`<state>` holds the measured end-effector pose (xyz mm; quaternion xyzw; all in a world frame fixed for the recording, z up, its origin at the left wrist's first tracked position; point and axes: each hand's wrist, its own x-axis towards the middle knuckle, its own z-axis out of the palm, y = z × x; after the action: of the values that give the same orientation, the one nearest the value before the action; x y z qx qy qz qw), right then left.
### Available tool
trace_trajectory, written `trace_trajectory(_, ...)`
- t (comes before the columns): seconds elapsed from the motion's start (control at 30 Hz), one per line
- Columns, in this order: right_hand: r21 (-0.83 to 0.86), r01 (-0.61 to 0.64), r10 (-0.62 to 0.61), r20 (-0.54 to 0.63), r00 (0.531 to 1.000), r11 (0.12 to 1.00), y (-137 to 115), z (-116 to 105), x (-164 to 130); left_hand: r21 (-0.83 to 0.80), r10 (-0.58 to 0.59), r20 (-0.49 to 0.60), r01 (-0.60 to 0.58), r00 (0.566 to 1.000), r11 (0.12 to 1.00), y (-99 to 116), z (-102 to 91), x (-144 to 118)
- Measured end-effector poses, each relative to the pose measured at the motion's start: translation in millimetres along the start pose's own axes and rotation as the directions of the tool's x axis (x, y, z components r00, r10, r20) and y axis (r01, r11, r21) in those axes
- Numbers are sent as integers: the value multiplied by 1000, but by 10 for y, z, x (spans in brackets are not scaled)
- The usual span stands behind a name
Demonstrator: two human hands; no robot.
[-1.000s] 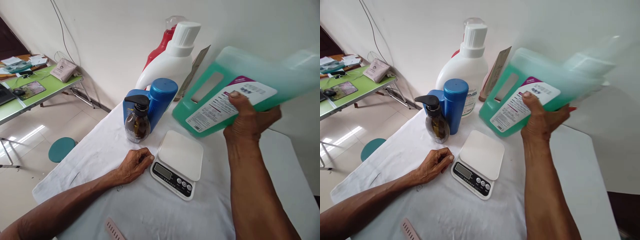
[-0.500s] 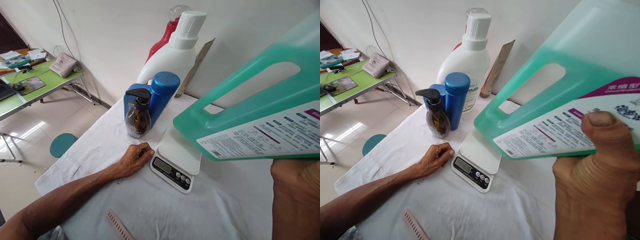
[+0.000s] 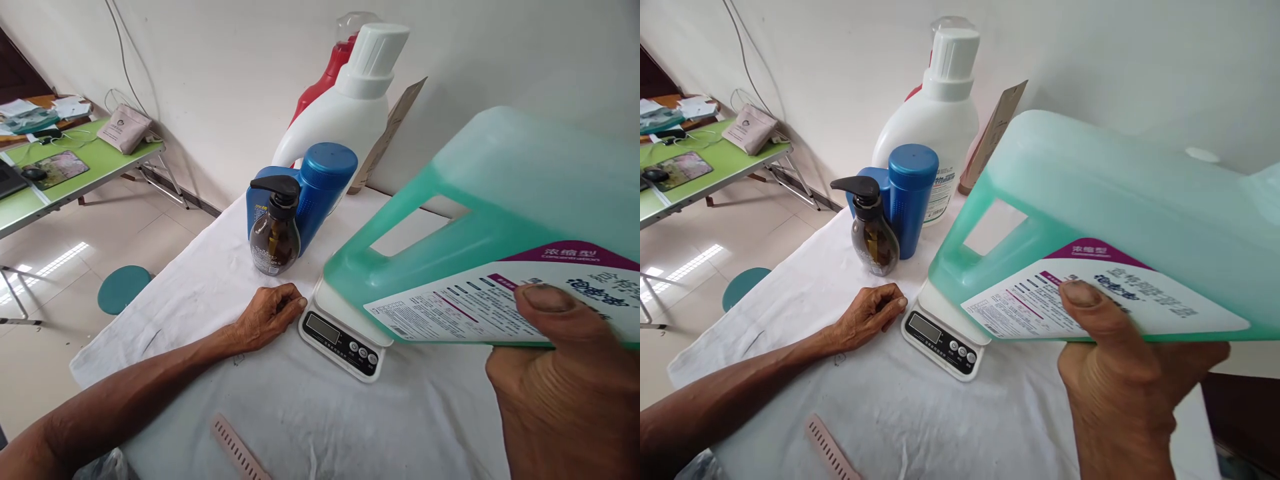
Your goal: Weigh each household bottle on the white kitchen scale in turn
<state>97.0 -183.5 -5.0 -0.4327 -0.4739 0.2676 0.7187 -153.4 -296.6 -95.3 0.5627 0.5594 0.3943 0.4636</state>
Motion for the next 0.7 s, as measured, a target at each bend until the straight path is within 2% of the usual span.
trace_trajectory(0.23,-9,56,-55,85,995,998,-54,69,-69,12,4,-6,-4,1000,1000,10,6,1)
trace_trajectory(0.37,8,105,-105,77,991,994,-82,116,-148,22,2,-11,-2,1000,1000,27,5,4)
trace_trajectory(0.57,-59,63,-59,75,995,996,-106,47,-159,31,17,-10,-16,1000,999,43,-9,-2)
trace_trajectory(0.7,24,5,-8,124,992,1000,-113,-20,-135,12,27,-13,-27,1000,1000,33,-11,-4)
